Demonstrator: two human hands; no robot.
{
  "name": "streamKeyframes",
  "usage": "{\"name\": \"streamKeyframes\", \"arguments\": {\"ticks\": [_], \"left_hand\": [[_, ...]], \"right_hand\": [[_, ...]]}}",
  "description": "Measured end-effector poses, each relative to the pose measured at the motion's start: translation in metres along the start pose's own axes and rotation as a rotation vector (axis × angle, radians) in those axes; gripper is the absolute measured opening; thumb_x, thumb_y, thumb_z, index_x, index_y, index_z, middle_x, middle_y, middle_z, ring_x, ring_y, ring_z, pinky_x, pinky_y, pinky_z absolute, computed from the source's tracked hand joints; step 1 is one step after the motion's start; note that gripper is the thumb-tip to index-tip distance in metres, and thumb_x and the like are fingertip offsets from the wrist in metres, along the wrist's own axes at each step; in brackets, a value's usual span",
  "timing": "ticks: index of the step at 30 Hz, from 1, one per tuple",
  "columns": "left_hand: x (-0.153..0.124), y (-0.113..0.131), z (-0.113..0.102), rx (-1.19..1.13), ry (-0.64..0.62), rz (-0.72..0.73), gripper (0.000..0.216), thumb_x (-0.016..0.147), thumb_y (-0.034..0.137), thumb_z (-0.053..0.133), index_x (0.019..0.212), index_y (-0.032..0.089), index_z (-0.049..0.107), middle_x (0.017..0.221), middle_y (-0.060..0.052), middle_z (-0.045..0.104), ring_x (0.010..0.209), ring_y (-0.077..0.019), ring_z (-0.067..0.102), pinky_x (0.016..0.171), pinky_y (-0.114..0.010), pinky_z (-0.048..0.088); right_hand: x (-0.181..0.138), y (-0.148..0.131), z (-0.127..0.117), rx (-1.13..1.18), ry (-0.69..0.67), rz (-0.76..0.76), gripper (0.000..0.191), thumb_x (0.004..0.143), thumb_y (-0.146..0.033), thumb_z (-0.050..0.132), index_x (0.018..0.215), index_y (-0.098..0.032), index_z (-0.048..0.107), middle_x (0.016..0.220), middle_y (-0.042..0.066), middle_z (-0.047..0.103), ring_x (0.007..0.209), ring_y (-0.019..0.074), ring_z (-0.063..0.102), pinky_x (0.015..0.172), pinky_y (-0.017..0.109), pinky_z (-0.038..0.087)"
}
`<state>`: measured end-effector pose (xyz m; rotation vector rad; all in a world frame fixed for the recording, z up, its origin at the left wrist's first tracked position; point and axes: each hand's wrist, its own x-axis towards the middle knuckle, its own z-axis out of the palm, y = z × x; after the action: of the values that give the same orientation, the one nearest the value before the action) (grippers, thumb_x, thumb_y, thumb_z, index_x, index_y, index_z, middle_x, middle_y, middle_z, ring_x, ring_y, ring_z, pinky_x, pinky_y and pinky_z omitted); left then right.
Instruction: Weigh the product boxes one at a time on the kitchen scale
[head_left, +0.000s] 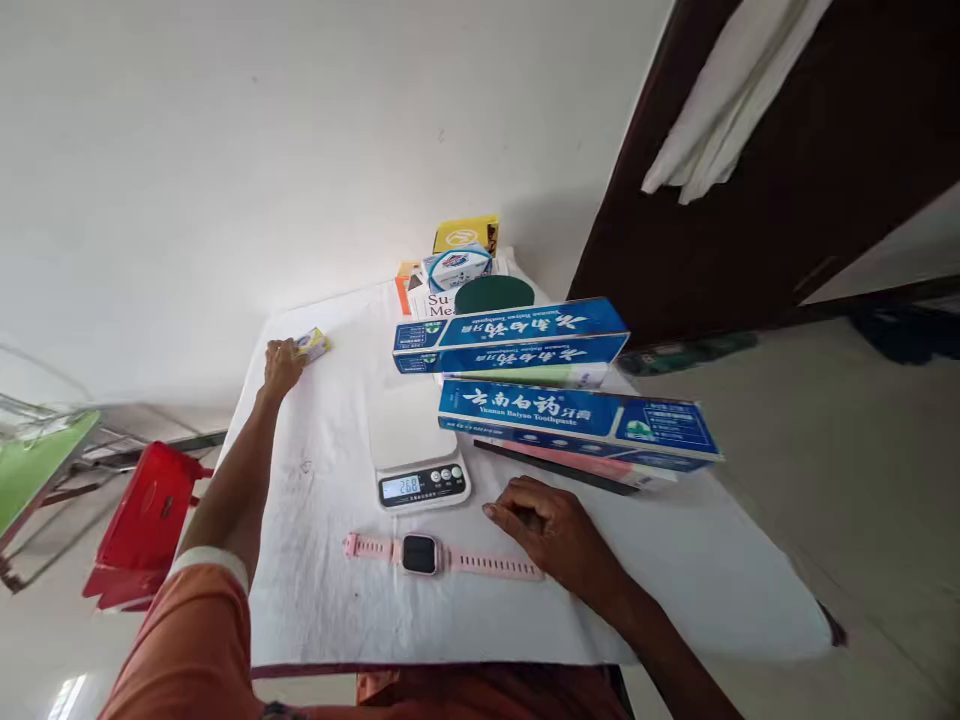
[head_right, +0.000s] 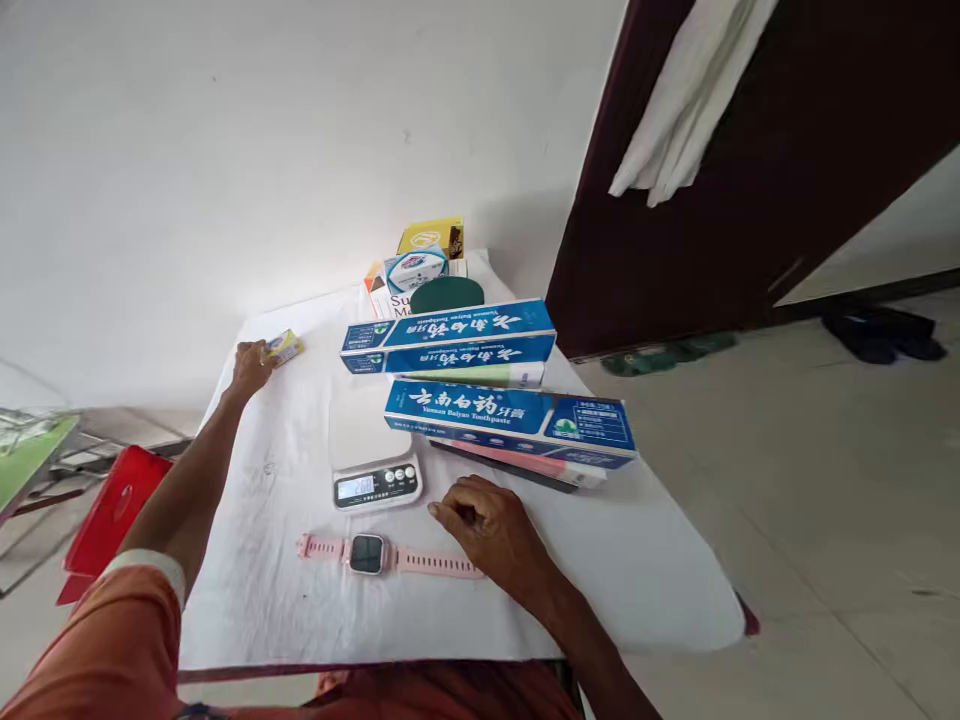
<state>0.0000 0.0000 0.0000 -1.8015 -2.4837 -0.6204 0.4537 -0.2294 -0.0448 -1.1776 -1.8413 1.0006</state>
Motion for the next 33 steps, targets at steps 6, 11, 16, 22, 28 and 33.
{"name": "streamKeyframes", "arguments": {"ticks": [6,11,16,22,28,33], "left_hand": [[0.015,0.024,-0.005,-0.03,0.054,-0.043,0.065,0.085,0.017,0.066,0.146,0.009,0.047,0.158,-0.031,0.031,0.146,-0.0456,0.04,0.117,-0.061,0.038],[-0.005,0.061,-0.02,-0.058,0.184,0.138,0.069,0.089,0.031,0.069,0.15,0.013,0.043,0.158,-0.028,0.032,0.148,-0.0452,0.035,0.117,-0.063,0.034],[-0.059,0.13,-0.054,-0.25,0.266,0.584,0.047,0.097,0.043,0.063,0.138,0.021,0.056,0.138,-0.017,0.058,0.131,-0.0312,0.056,0.11,-0.05,0.046],[-0.084,0.218,-0.079,-0.303,0.155,0.879,0.042,0.1,0.049,0.056,0.131,0.021,0.061,0.125,-0.012,0.065,0.115,-0.0253,0.065,0.103,-0.041,0.051],[-0.027,0.283,-0.067,-0.012,-0.195,0.776,0.069,0.083,0.037,0.076,0.145,0.02,0.051,0.145,-0.016,0.054,0.136,-0.0359,0.051,0.112,-0.051,0.044],[-0.013,0.307,-0.061,0.143,-0.325,0.681,0.057,0.08,0.034,0.073,0.133,0.018,0.06,0.133,-0.014,0.059,0.125,-0.032,0.055,0.105,-0.044,0.046]], "right_hand": [[0.002,-0.001,-0.001,-0.027,0.011,-0.035,0.039,0.1,-0.039,0.056,0.065,-0.022,0.052,0.065,-0.001,0.054,0.063,0.0141,0.051,0.06,0.028,0.038],[0.002,-0.002,-0.001,-0.014,0.014,-0.06,0.036,0.099,-0.034,0.059,0.066,-0.022,0.053,0.066,0.0,0.058,0.066,0.0148,0.055,0.063,0.028,0.04],[0.0,-0.002,0.0,-0.02,0.018,-0.094,0.034,0.099,-0.032,0.059,0.067,-0.021,0.055,0.067,0.0,0.06,0.068,0.0155,0.055,0.065,0.029,0.041],[-0.001,-0.002,0.001,-0.048,0.014,-0.112,0.036,0.099,-0.037,0.058,0.066,-0.022,0.054,0.068,0.001,0.06,0.067,0.0154,0.053,0.064,0.029,0.04],[-0.002,-0.001,0.001,-0.064,0.024,-0.12,0.037,0.098,-0.036,0.057,0.065,-0.021,0.052,0.066,-0.001,0.057,0.066,0.0141,0.052,0.064,0.028,0.038],[-0.003,-0.002,0.001,-0.013,0.022,-0.098,0.035,0.098,-0.035,0.058,0.066,-0.021,0.053,0.067,-0.001,0.058,0.067,0.0138,0.053,0.063,0.028,0.037]]}}
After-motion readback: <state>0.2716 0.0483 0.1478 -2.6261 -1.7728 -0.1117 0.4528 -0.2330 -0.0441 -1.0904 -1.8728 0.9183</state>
